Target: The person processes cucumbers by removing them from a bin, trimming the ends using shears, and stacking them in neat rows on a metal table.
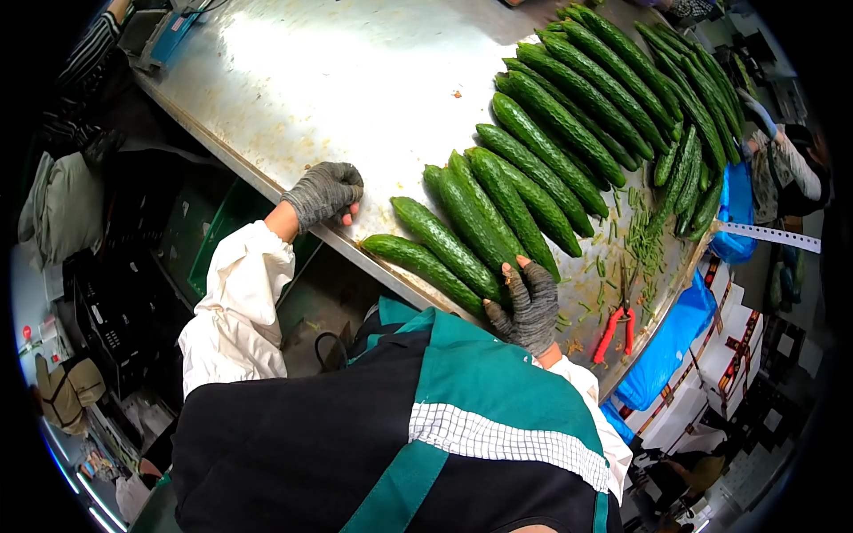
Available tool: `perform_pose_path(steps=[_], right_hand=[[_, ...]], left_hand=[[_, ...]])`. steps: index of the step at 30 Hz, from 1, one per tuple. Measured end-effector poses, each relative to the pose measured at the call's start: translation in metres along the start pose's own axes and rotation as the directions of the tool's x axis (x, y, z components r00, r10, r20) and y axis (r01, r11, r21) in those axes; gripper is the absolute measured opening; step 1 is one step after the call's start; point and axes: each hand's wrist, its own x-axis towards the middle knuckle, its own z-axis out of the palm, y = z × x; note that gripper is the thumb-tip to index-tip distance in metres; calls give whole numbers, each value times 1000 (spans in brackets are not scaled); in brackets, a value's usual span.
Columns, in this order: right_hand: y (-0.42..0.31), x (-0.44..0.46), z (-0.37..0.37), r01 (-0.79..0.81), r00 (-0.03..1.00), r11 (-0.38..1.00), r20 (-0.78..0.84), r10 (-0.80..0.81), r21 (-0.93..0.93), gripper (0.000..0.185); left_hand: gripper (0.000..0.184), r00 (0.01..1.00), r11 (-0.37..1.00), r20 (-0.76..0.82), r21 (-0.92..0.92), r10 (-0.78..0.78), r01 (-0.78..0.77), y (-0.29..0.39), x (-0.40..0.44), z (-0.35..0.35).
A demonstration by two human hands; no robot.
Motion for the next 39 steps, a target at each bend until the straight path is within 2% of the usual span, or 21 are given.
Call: perform_pose_path(steps=[3,5,7,9,10,11,13,14,18,20,24,27,29,31,33,35,37,39], right_hand=[[0,-4,2,-5,1000,1000,-6,5,-10,57],[-1,-4,2,1,1000,1000,-14,-1,-13,56],[-4,2,-4,109,994,993,29,-108,-44,56],[-2,0,-3,147,987,988,69,-144,-37,57],[-4,1,-5,150,984,987,104,-144,-54,57],[-5,3,-6,154,980,986,139,-143,-72,57],[-3,1,-3,166,980,983,122,-157,-72,59],[-3,-1,-3,159,980,984,138,-147,-79,58],[-5,-5,-4,120,981,991,163,-108,-64,59],[-6,-6,-5,100,980,993,178,-86,-68,60],[-4,-13,-6,91,982,993,172,-77,-78,62],[-2,-17,-2,87,988,992,138,-75,-86,63],[-3,-20,2,84,992,993,103,-75,-82,63],[-5,-22,6,60,997,993,56,-55,-102,66],[-7,-24,10,42,999,993,32,-39,-109,66],[-8,-24,12,25,1000,993,6,-25,-114,66],[-8,-23,13,26,1000,992,1,-26,-120,66],[-9,-23,13,22,1000,992,-6,-23,-126,67]], left_hand=[[9,999,999,35,13,-41,40,-16,-4,-6],[11,991,994,128,96,36,-49,-28,-9,-5],[12,991,993,121,93,65,-76,-31,-16,2],[13,991,904,89,409,98,-126,-21,-26,10],[18,981,857,91,477,170,-193,-28,-23,12],[18,981,858,90,477,171,-193,-33,-20,14],[20,893,508,177,769,415,-388,-39,-17,18],[23,924,455,188,826,332,-332,-28,-21,22],[24,939,382,217,871,265,-309,-19,-18,27],[26,953,361,271,883,134,-301,-10,-15,26],[23,926,575,370,743,75,-343,-16,4,11],[23,901,548,434,749,18,-372,-11,11,10],[24,908,540,418,770,-24,-340,-7,12,10],[24,903,643,425,709,-64,-289,-6,13,3],[23,903,675,429,669,-11,-310,-1,6,1],[21,927,854,356,512,-116,-90,8,-5,-2],[17,930,867,348,492,-115,-77,1,-4,1],[15,954,899,245,436,-171,49,-4,-6,3]])
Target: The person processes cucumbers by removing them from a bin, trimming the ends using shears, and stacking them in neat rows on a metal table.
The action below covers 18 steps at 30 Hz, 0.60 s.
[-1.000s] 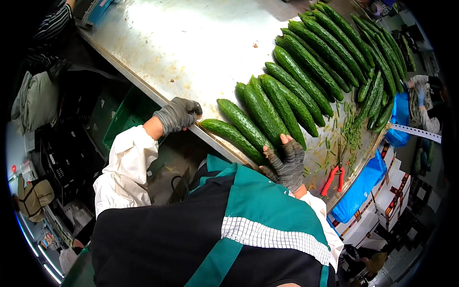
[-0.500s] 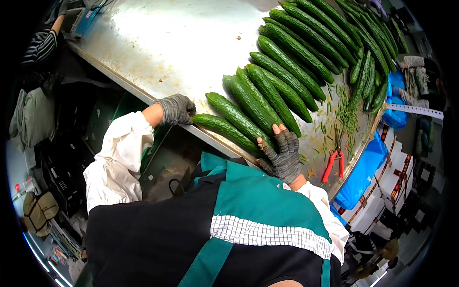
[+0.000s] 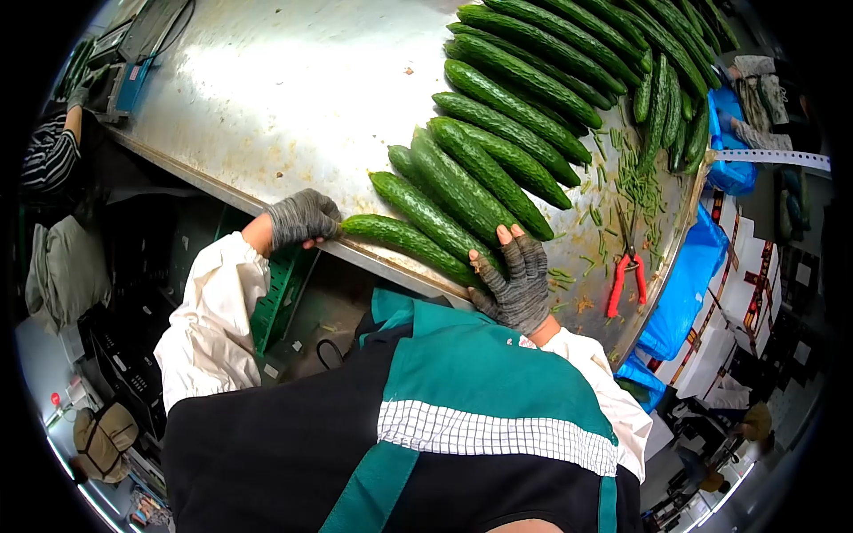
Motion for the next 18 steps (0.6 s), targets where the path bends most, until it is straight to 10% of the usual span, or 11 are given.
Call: perform_pose_path(steps=[6,15,18], right_hand=[[2,0,-1,-5,1000,1000,5,5,3,68],[10,-6,-19,-42,997,981,-57,54,189,75],[21,-28,-28,-197,955,964,-189,230,176,74]], left_hand=[[14,995,996,-90,81,-41,49,4,-6,12],[10,995,883,-20,-459,94,-93,-30,4,6],[9,985,918,-174,-386,21,-88,-25,-3,18]])
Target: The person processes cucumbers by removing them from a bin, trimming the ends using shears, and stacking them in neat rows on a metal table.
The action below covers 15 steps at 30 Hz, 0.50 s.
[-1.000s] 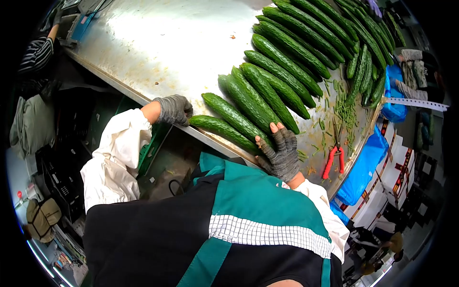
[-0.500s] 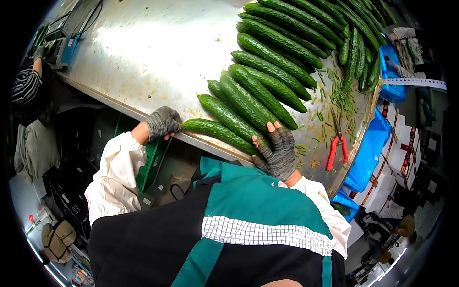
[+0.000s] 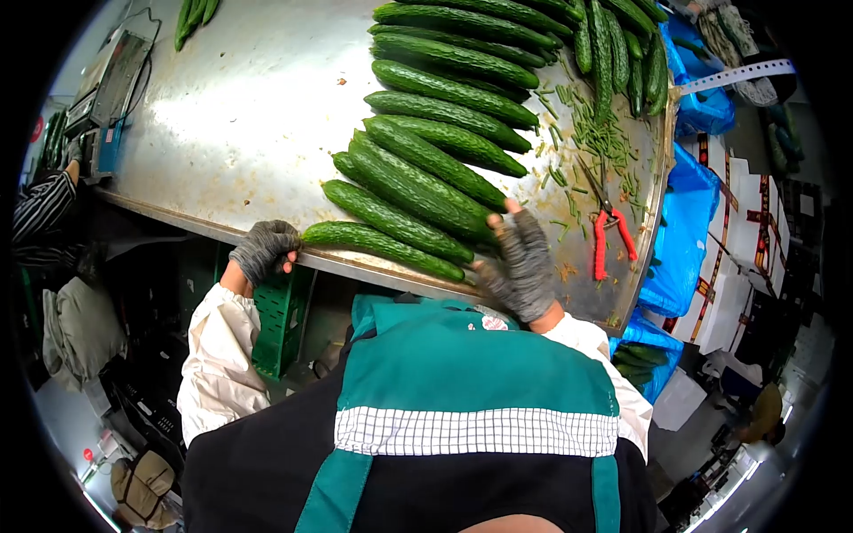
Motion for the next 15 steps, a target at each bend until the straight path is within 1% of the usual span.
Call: perform_pose_path(steps=[1,2,3,4,5,6,7,8,9,10,11,12,13,14,15], right_hand=[[6,-4,-11,-65,998,997,-9,64,-31,65],[15,-15,-12,-70,997,997,-18,70,-26,65],[25,-29,-9,-226,956,949,-139,259,219,57],[34,-42,-11,-325,865,824,-206,457,464,49],[38,-49,-22,-328,860,822,-214,464,466,49],[39,-56,-38,-423,824,820,-214,525,386,42],[41,-63,-49,-514,782,803,-220,583,301,35],[44,-71,-55,-519,775,800,-229,589,301,35],[46,-79,-59,-534,715,748,-261,649,396,30],[51,-86,-63,-534,649,690,-287,705,488,24],[63,-97,-59,-492,688,776,-369,625,395,18],[68,-104,-58,-493,678,775,-384,627,395,18],[72,-111,-58,-458,765,866,-405,500,203,16],[75,-116,-61,-401,842,916,-395,368,0,14],[73,-116,-64,-409,832,912,-413,370,-6,14]], left_hand=[[7,995,997,-93,61,-40,46,4,-5,7],[7,995,996,-96,73,-39,46,4,-7,9],[6,982,985,-183,173,45,-13,3,-7,10],[6,957,959,-256,276,138,-64,3,-6,11],[5,935,963,-296,240,195,-125,2,-5,10],[6,923,952,-272,217,271,-215,10,-8,11],[6,925,961,-288,194,250,-199,20,-12,17],[6,926,968,-302,171,228,-183,41,-24,29],[7,926,958,-262,172,271,-232,51,-24,37],[10,904,933,-242,164,352,-319,63,-26,54],[10,888,900,-162,151,431,-409,76,-28,73],[10,858,859,-81,130,508,-496,90,-29,94],[10,847,842,-35,139,531,-522,105,-31,122],[10,833,823,12,147,553,-548,118,-30,150],[10,795,755,108,259,597,-602,127,-22,174]])
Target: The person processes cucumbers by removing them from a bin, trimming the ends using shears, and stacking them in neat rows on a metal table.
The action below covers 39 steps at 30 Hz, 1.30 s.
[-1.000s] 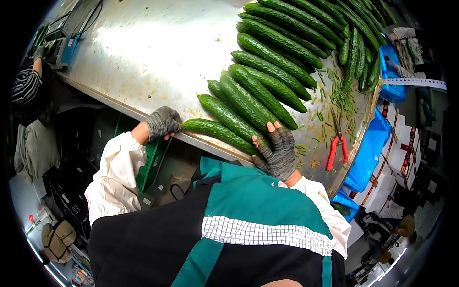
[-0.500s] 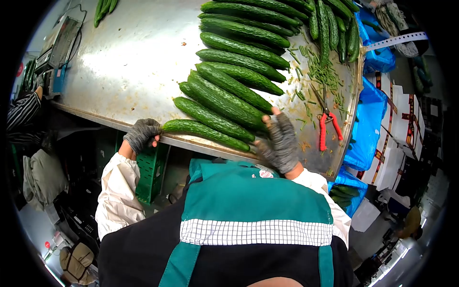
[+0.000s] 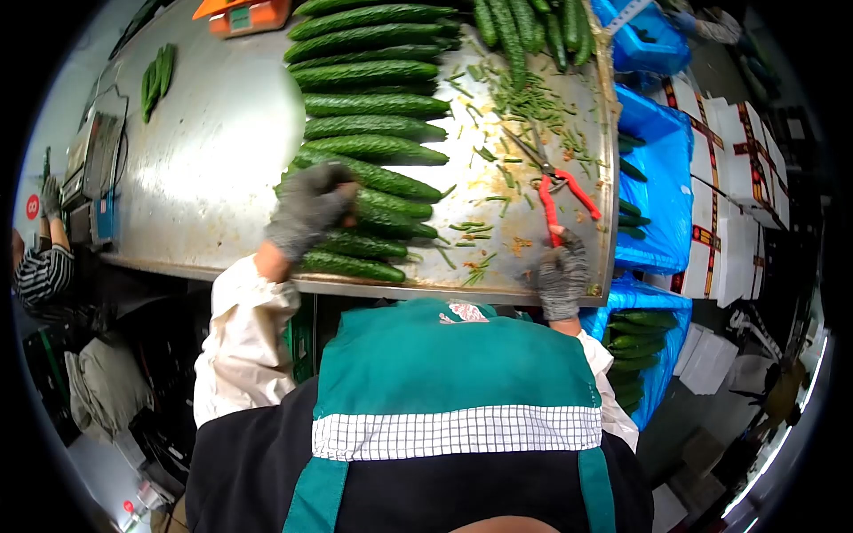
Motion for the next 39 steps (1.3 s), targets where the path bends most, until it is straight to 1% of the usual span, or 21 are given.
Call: perform_pose_path(steps=[3,5,7,9,10,11,13,16,18,19,21,23,28,29,30,31,32,34,35,37,39], right_hand=[[-21,4,2,-10,997,989,69,20,-148,22],[-26,2,-5,-47,995,970,75,67,-239,26],[-22,0,-12,-84,990,943,81,116,-321,30],[-9,-8,-11,-279,954,958,96,284,-68,35],[12,-18,-6,-83,994,978,57,96,-191,47],[12,-17,-6,-94,993,979,52,105,-183,47],[7,-13,-9,-81,994,917,32,102,-392,63],[-1,1,-7,-162,966,904,124,228,-396,76],[-2,12,-4,-171,948,888,176,266,-426,77],[-5,19,-1,-151,937,877,216,274,-456,78],[1,26,6,-141,922,871,258,288,-470,78],[7,31,13,-154,887,830,296,356,-537,78],[20,25,18,-220,909,835,204,363,-505,63],[21,22,18,-228,906,835,205,371,-501,63],[22,17,17,-210,930,852,171,326,-480,61],[23,13,16,-189,950,868,136,279,-459,60],[25,6,17,-159,977,895,68,205,-416,56],[26,5,13,-147,986,927,28,167,-345,54],[25,5,12,-125,992,953,-18,125,-277,52],[25,7,13,-135,991,954,-35,131,-266,49],[26,8,15,-146,988,949,6,154,-280,48]], left_hand=[[12,972,993,230,91,55,-78,40,29,70],[13,886,853,267,269,380,-446,32,63,121],[18,827,759,283,333,486,-559,47,83,162],[31,808,658,361,469,466,-589,54,103,196],[36,813,645,468,510,348,-569,69,102,204],[41,802,626,559,552,213,-551,81,100,210],[32,749,539,583,540,314,-646,76,105,217],[23,693,298,666,626,277,-720,81,135,215],[27,736,493,666,603,121,-627,108,131,191],[30,550,471,673,325,495,-820,82,146,184],[38,530,439,607,308,593,-844,86,147,172],[35,718,781,625,265,307,-565,95,154,155],[31,872,890,444,286,205,-354,78,148,123],[28,887,863,427,366,177,-348,73,143,116],[26,699,552,507,432,505,-713,58,141,105],[23,696,498,540,487,474,-717,36,144,93],[19,821,617,554,602,135,-507,43,128,92],[25,651,487,694,473,307,-734,30,102,81],[31,812,378,560,796,-166,-472,38,85,85],[36,837,80,545,837,-44,-541,16,59,83],[37,823,85,568,820,-2,-566,-5,54,71]])
